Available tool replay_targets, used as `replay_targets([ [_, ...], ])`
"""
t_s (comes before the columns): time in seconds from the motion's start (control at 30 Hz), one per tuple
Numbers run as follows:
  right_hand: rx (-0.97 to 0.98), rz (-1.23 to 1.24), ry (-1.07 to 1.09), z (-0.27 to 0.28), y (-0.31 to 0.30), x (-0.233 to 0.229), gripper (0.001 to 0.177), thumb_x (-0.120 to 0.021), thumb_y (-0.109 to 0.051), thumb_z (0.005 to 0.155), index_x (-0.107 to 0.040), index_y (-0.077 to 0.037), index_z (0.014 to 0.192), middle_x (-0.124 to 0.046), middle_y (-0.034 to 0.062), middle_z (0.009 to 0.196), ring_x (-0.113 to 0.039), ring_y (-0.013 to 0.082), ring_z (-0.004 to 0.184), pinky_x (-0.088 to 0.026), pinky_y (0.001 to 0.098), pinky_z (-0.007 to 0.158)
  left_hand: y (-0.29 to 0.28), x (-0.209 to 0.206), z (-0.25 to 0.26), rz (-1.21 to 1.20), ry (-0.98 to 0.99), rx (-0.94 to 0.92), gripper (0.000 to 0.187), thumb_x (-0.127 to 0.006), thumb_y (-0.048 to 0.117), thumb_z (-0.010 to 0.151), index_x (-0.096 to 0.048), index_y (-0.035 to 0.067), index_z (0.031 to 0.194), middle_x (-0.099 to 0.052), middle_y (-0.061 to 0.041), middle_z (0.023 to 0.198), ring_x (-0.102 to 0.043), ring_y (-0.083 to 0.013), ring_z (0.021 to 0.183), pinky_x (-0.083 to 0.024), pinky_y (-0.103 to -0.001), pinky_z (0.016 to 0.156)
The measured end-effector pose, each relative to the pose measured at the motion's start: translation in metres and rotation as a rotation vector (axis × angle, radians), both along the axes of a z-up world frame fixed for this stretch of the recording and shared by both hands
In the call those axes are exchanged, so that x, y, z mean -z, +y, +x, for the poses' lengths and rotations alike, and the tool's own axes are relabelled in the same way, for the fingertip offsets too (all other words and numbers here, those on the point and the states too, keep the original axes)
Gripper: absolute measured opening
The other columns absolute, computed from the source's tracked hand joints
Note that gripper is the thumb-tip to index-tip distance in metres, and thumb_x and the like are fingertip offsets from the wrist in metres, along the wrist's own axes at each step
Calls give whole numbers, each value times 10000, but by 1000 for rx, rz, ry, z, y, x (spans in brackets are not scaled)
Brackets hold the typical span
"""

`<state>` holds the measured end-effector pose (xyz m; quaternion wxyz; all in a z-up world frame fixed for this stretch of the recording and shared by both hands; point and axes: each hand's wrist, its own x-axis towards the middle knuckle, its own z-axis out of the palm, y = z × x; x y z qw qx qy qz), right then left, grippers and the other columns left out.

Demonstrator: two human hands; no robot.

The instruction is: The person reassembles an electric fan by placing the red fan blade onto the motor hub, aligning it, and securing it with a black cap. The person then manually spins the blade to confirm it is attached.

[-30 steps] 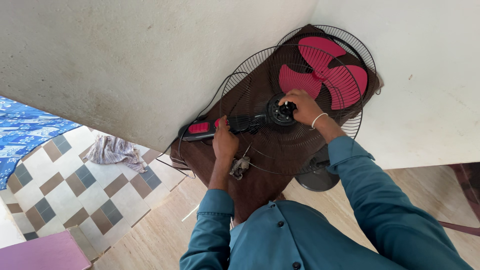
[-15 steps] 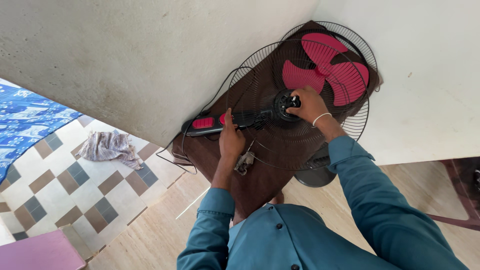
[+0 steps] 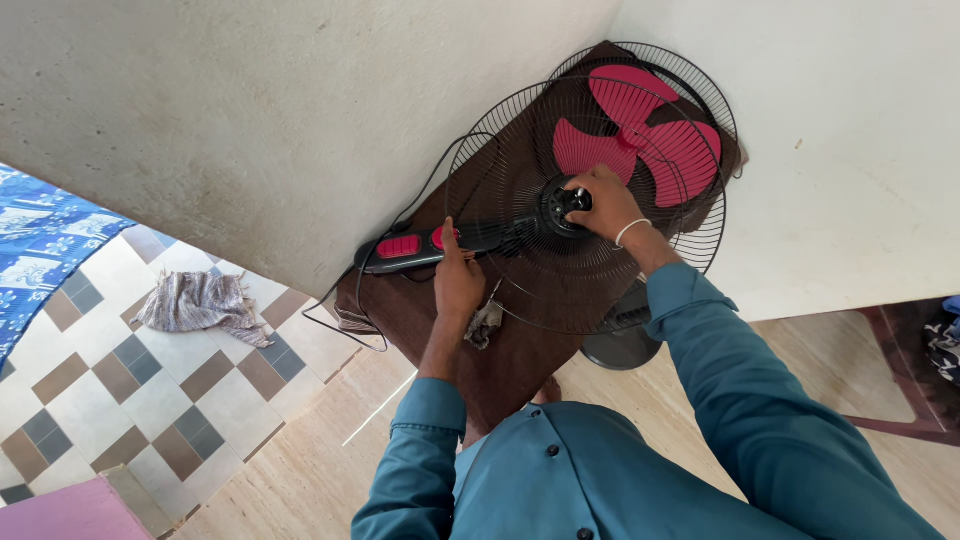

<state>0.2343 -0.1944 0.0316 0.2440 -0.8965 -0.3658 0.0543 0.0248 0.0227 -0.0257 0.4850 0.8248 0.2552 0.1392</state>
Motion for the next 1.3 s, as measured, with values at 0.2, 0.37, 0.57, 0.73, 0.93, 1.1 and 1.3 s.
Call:
replay_targets([
  [0.2,232,-133,-30,-13,10,-2,550,-938,-347,775,-618,-31,1091,-614,144,1067,-658,344,980,-549,459,856,1,-8,1,5,62,3,924,-592,-56,843,-129,128,1622,-739,-204,1064,-723,-401,976,-562,-505,861],
  [0.37,85,-15,-24,-3,0,6,541,-899,-288,731,-674,-120,1193,-585,144,1077,-656,336,993,-555,443,875,2,-16,1,-19,58,3,876,-596,-36,853,-188,136,1609,-740,-199,1092,-716,-392,1027,-545,-494,894],
  [0.57,106,-47,-23,-4,-1,12,587,-892,-332,697,-689,-159,1219,-589,143,1081,-651,357,1010,-548,456,887,-7,-49,-3,287,170,-35,688,-654,44,833,-428,100,1480,-394,-282,1530,-443,-456,1315,-430,-605,1009],
  [0.73,267,-191,-37,-7,12,11,660,-860,-579,775,-636,-114,1186,-640,129,1180,-663,355,1096,-542,485,907,-20,-60,12,576,130,76,595,-719,149,806,-555,104,1376,-355,-221,1589,-227,-415,1504,-191,-710,1170],
  [0.93,-109,-147,12,20,0,-22,769,-891,-447,679,-606,-110,1308,-608,200,1184,-638,420,1035,-528,501,852,-43,-47,56,458,113,296,664,-766,234,813,-525,79,1412,-402,-210,1553,-302,-422,1475,-212,-640,1191],
  [1.1,-196,-203,231,39,-15,-23,720,-886,-241,713,-607,-168,1373,-617,147,1125,-674,328,998,-547,405,873,-62,-31,80,354,77,341,693,-781,247,822,-514,77,1438,-419,-197,1552,-365,-409,1448,-297,-546,1193],
  [1.3,-486,59,132,55,-20,-22,652,-811,-16,636,-675,-157,1258,-585,172,1156,-638,370,1058,-552,404,881,-69,-37,86,414,156,335,668,-801,246,809,-543,152,1418,-383,-155,1588,-349,-400,1472,-305,-554,1197],
])
